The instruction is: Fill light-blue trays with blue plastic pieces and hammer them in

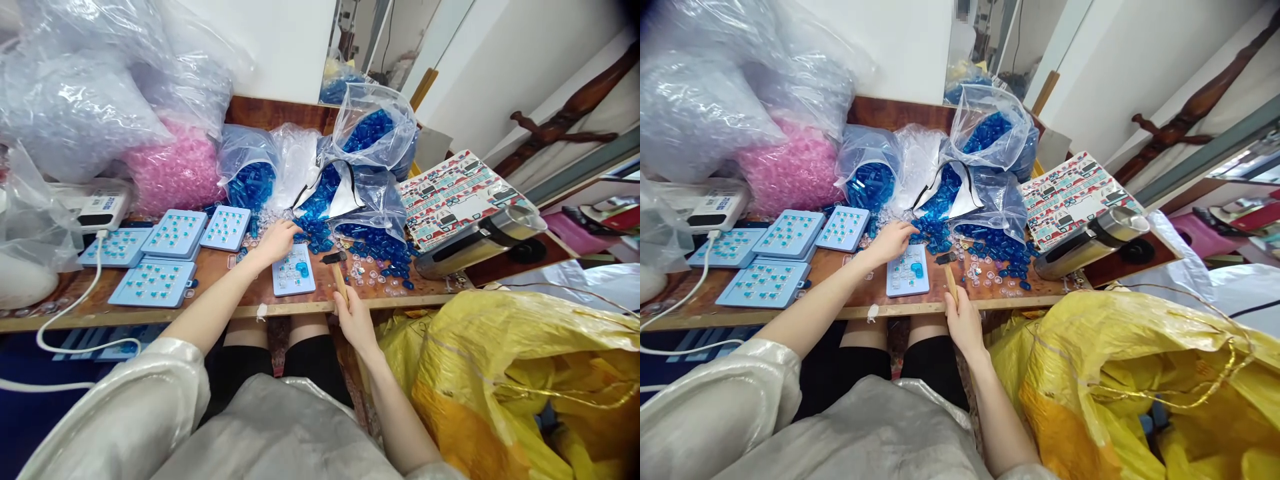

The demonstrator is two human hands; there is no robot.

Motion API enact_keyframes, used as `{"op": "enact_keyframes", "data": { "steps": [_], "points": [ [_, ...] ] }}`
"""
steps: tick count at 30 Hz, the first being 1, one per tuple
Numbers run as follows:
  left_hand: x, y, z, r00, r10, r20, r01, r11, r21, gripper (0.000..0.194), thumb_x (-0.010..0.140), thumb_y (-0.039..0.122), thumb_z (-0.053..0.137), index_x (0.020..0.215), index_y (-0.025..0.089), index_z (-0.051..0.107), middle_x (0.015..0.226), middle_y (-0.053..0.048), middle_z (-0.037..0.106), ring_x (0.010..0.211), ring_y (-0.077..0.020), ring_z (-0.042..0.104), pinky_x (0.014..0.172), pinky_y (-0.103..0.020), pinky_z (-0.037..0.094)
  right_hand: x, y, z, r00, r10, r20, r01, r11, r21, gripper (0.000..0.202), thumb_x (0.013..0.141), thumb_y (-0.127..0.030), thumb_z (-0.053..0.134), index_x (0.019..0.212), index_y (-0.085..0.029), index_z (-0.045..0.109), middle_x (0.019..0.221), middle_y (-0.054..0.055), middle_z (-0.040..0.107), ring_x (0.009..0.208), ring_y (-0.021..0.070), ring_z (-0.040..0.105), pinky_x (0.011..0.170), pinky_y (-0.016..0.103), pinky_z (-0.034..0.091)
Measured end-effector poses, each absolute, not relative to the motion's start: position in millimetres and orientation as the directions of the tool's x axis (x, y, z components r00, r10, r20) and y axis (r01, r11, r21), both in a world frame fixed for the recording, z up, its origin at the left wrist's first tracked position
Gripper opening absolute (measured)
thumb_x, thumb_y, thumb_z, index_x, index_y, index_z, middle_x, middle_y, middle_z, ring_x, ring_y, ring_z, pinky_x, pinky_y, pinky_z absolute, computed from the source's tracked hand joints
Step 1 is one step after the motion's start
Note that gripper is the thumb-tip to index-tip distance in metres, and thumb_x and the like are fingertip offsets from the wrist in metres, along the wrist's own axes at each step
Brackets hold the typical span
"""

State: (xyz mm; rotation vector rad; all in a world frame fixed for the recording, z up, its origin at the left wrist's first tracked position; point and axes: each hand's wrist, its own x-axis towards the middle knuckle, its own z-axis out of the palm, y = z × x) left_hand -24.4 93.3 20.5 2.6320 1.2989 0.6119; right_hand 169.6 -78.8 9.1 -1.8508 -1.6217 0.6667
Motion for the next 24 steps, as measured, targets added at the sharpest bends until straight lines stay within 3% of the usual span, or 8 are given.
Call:
{"op": "enact_keyframes", "data": {
  "steps": [3,6,10,14,17,19,22,24],
  "points": [
    [-7.1,110.3,18.4,0.625,0.747,0.228,0.724,-0.663,0.191,0.028,0.081,0.013,0.042,0.100,0.017,0.063,0.100,-0.010,0.059,0.095,-0.0225,0.052,0.084,-0.037,0.041,168.9,-78.2,7.7,0.116,0.993,-0.004,0.725,-0.087,-0.683,0.030,0.087,-0.039,0.035,0.101,-0.022,0.056,0.063,0.000,0.060,0.055,0.0169,0.055,0.054,0.024,0.037],
    [4.8,115.0,16.1,0.600,0.774,0.204,0.768,-0.628,0.126,0.022,0.081,0.017,0.046,0.094,0.015,0.064,0.097,-0.012,0.058,0.096,-0.0255,0.052,0.081,-0.038,0.041,168.9,-77.8,9.3,0.111,0.994,-0.011,0.732,-0.089,-0.676,0.030,0.088,-0.039,0.035,0.102,-0.023,0.056,0.065,0.000,0.060,0.056,0.0169,0.055,0.054,0.024,0.037],
    [0.3,111.4,10.9,0.568,0.794,0.219,0.765,-0.607,0.217,0.021,0.081,0.020,0.048,0.095,0.015,0.063,0.095,-0.011,0.057,0.093,-0.0240,0.052,0.082,-0.037,0.041,172.0,-77.9,8.4,0.114,0.993,-0.012,0.685,-0.088,-0.723,0.030,0.088,-0.040,0.035,0.100,-0.022,0.055,0.062,-0.001,0.059,0.055,0.0164,0.055,0.054,0.024,0.038],
    [-28.2,115.1,14.5,0.546,0.772,0.326,0.730,-0.629,0.267,0.029,0.083,0.028,0.048,0.109,0.017,0.057,0.106,-0.010,0.054,0.100,-0.0226,0.049,0.088,-0.036,0.039,174.9,-78.1,5.7,0.097,0.995,-0.030,0.652,-0.087,-0.753,0.030,0.088,-0.042,0.034,0.096,-0.021,0.055,0.056,-0.002,0.055,0.051,0.0157,0.054,0.051,0.023,0.037],
    [-61.3,129.1,24.5,0.309,0.873,0.378,0.898,-0.398,0.187,0.032,0.084,0.022,0.042,0.114,0.016,0.054,0.115,-0.013,0.050,0.106,-0.0272,0.044,0.086,-0.040,0.038,174.7,-78.0,5.9,0.090,0.995,-0.039,0.664,-0.089,-0.743,0.031,0.088,-0.042,0.034,0.098,-0.021,0.054,0.057,-0.002,0.056,0.051,0.0159,0.054,0.051,0.023,0.037],
    [-82.2,139.6,29.3,0.191,0.923,0.333,0.966,-0.238,0.105,0.033,0.083,0.016,0.039,0.112,0.015,0.055,0.114,-0.016,0.050,0.106,-0.0306,0.043,0.082,-0.042,0.039,173.7,-77.9,7.3,0.089,0.995,-0.042,0.684,-0.092,-0.724,0.032,0.088,-0.042,0.034,0.099,-0.020,0.054,0.060,-0.001,0.058,0.052,0.0161,0.054,0.052,0.023,0.037],
    [-100.7,149.9,28.3,0.210,0.948,0.239,0.976,-0.217,0.002,0.029,0.082,0.014,0.038,0.103,0.014,0.058,0.103,-0.016,0.054,0.103,-0.0318,0.045,0.080,-0.042,0.038,172.1,-77.9,9.4,0.097,0.994,-0.041,0.704,-0.098,-0.703,0.033,0.088,-0.041,0.033,0.099,-0.020,0.055,0.060,0.000,0.059,0.053,0.0164,0.055,0.052,0.023,0.038],
    [-103.5,152.4,23.9,0.218,0.942,0.256,0.975,-0.222,-0.012,0.027,0.082,0.017,0.039,0.102,0.012,0.057,0.102,-0.017,0.054,0.103,-0.0321,0.045,0.080,-0.042,0.038,171.7,-77.8,9.7,0.105,0.994,-0.042,0.708,-0.104,-0.699,0.034,0.088,-0.041,0.033,0.102,-0.020,0.055,0.060,0.000,0.059,0.053,0.0166,0.055,0.052,0.023,0.037]
  ]
}}
